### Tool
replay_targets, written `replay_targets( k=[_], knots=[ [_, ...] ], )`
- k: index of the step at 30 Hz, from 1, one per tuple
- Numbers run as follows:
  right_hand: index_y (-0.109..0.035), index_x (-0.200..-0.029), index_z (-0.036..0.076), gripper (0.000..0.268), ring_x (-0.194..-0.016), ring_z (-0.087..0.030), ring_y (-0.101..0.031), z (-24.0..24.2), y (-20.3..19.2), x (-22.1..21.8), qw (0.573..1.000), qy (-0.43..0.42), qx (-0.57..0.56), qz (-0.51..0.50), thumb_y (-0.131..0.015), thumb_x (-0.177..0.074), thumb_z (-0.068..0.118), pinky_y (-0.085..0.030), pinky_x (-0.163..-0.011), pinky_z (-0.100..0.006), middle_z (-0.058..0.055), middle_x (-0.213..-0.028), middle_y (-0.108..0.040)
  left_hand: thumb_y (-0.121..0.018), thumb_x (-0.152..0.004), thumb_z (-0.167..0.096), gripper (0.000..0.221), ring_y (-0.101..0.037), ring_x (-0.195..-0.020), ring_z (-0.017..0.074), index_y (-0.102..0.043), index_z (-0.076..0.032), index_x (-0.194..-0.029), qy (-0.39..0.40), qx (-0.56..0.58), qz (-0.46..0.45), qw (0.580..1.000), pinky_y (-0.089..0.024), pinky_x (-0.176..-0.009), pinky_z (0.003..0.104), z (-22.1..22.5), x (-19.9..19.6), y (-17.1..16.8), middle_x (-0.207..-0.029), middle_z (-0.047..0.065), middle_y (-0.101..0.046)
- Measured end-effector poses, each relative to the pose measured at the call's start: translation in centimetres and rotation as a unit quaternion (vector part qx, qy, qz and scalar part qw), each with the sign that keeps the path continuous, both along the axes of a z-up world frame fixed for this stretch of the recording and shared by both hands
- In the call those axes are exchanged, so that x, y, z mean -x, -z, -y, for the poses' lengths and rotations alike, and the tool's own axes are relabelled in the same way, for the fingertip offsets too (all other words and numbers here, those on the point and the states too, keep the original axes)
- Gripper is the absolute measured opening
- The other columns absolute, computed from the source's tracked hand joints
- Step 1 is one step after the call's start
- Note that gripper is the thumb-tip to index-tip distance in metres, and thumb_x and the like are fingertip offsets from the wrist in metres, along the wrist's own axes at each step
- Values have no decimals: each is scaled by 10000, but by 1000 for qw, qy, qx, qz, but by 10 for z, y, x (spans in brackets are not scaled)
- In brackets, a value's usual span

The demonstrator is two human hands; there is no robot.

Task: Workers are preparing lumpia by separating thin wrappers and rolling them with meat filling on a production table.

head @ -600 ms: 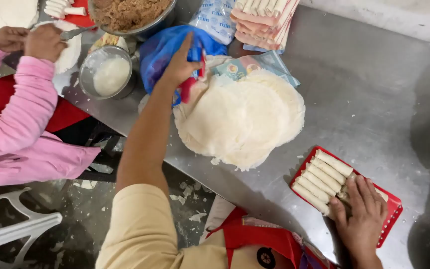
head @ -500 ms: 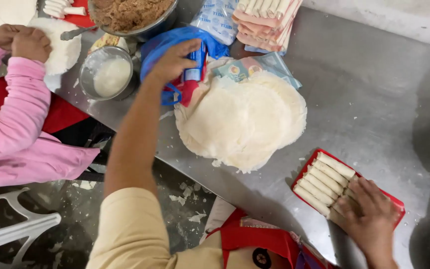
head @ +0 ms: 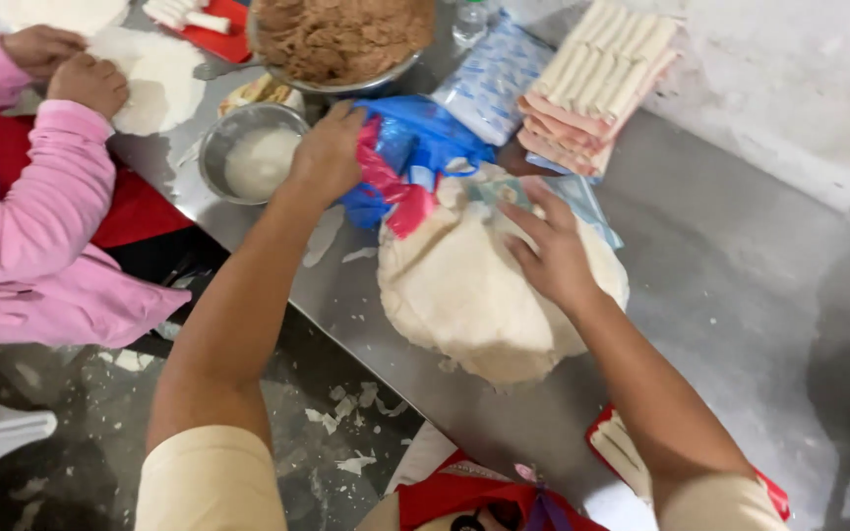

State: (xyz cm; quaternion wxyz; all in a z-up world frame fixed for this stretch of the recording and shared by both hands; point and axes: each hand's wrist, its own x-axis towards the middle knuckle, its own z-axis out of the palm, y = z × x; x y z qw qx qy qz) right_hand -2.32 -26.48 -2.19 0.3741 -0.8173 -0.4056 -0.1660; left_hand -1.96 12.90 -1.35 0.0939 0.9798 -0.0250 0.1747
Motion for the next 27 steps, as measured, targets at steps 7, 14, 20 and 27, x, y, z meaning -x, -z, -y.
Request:
replay_targets(
  k=[7, 14, 20, 27],
  knots=[
    [-260, -1650, 132, 1054, -1379, -513, -461, -107, 14, -65, 986, 55, 118, -101, -887, -812, 250, -388, -1055, -637, -305, -1553, -399, -652, -898, -61, 563, -446, -1417, 459, -502, 49, -1430, 128, 90, -13, 988, -392, -1169, 470, 49, 50, -58, -1583, 267, -378],
    [-609, -856, 183, 196, -845, -221, -572, -123, 25, -133, 971, 69, -82, -215, -589, -1050, 188, -457, -777, -397, -18, -829, -609, -562, -805, 192, 753, -400, -1436, 468, -378, 92, -1528, 49, 55, -46, 996, -462, -1094, 491, 50, 67, -92, -1671, 207, -206],
    [-470, -815, 201, 289, -729, -108, -462, -127, -94, -106, 920, 42, -202, -333, -496, -1090, 118, -488, -645, -269, 45, -776, -462, -606, -913, 173, 727, -337, -1511, 461, -335, 74, -1580, 23, 63, 32, 997, -441, -1197, 542, 47, 46, -136, -1662, 233, -194],
    [-495, -877, 192, 255, -734, -84, -415, -114, -150, -97, 918, -80, -275, -274, -534, -1127, 160, -474, -620, -246, 51, -804, -413, -573, -907, 208, 584, -581, -1165, 444, -479, -19, -1437, 49, 57, 123, 990, -543, -750, 462, 41, 68, -204, -1381, 238, -491]
  ],
)
